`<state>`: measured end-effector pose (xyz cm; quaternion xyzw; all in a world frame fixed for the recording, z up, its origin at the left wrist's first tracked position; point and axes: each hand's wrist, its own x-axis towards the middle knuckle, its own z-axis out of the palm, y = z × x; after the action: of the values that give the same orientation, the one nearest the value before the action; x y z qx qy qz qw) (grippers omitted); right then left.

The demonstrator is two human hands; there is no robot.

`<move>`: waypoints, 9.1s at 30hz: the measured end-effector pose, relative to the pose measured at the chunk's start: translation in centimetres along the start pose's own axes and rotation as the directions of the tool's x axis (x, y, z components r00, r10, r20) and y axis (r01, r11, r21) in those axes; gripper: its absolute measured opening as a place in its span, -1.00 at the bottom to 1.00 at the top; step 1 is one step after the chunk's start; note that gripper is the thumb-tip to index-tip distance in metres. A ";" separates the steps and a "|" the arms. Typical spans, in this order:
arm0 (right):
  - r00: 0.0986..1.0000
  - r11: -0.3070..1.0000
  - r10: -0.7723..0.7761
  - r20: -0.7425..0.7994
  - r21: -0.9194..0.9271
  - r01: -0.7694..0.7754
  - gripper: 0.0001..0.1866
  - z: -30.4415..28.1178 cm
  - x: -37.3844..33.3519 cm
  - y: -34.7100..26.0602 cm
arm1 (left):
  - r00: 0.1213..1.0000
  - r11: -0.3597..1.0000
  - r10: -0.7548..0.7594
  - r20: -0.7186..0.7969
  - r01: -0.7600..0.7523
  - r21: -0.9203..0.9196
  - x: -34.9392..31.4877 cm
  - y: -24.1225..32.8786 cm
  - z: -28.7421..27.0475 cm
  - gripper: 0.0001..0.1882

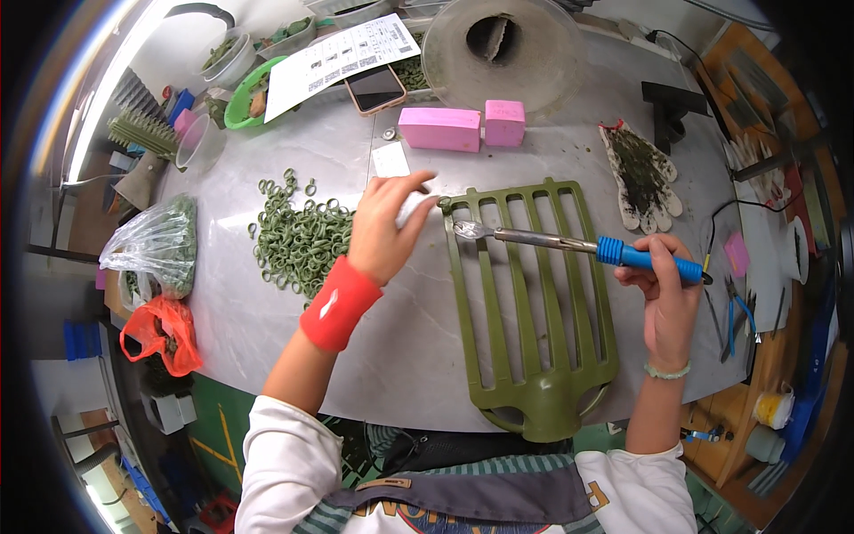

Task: The person mounts small green plastic rings onto the tines of a green plastic rake-like tool using a heated soldering iron to fuse them by hand.

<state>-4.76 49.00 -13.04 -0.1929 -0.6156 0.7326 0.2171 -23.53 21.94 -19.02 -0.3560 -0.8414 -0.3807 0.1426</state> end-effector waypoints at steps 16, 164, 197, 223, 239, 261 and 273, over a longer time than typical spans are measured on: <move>0.998 0.999 0.034 -0.050 0.013 -0.034 -0.78 0.2 -1.1 0.1 | 0.959 0.972 -0.163 0.233 0.116 0.204 -4.7 -3.9 -7.8 -0.88; 1.000 1.000 0.008 0.012 0.029 -0.008 -0.78 -0.4 -2.3 -0.8 | 0.922 0.939 -0.322 0.214 0.339 -0.050 -0.9 -3.4 -2.3 -0.83; 0.999 0.998 0.038 0.021 0.056 -0.039 -0.80 -1.0 -2.7 -0.2 | 0.990 0.939 -0.138 -0.029 0.140 0.315 -1.9 -5.9 -4.8 -0.74; 1.000 0.999 0.017 0.020 0.027 -0.017 -0.79 -0.7 -3.0 -0.1 | 0.982 0.972 -0.118 0.150 0.145 -0.184 -5.0 4.3 -2.0 -0.82; 1.000 1.000 0.018 -0.001 0.009 -0.018 -0.78 -1.3 -3.3 -0.6 | 0.990 0.980 0.126 0.059 -0.134 0.150 -4.6 3.6 -0.4 -0.84; 1.000 1.000 -0.009 0.020 0.012 0.009 -0.77 -1.5 -4.1 -1.0 | 0.790 0.804 -0.520 0.326 0.581 -0.124 -5.3 -1.4 -6.5 -0.83; 1.000 1.000 -0.013 0.007 0.027 0.012 -0.78 -1.6 -4.3 -1.2 | 0.933 0.954 -0.299 0.200 0.292 0.065 -6.8 -1.6 -6.0 -0.85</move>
<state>-0.22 48.08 -12.10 -0.1833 -0.6078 0.7401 0.2219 -20.04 13.43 -19.27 -0.2606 -0.9021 -0.3440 0.0013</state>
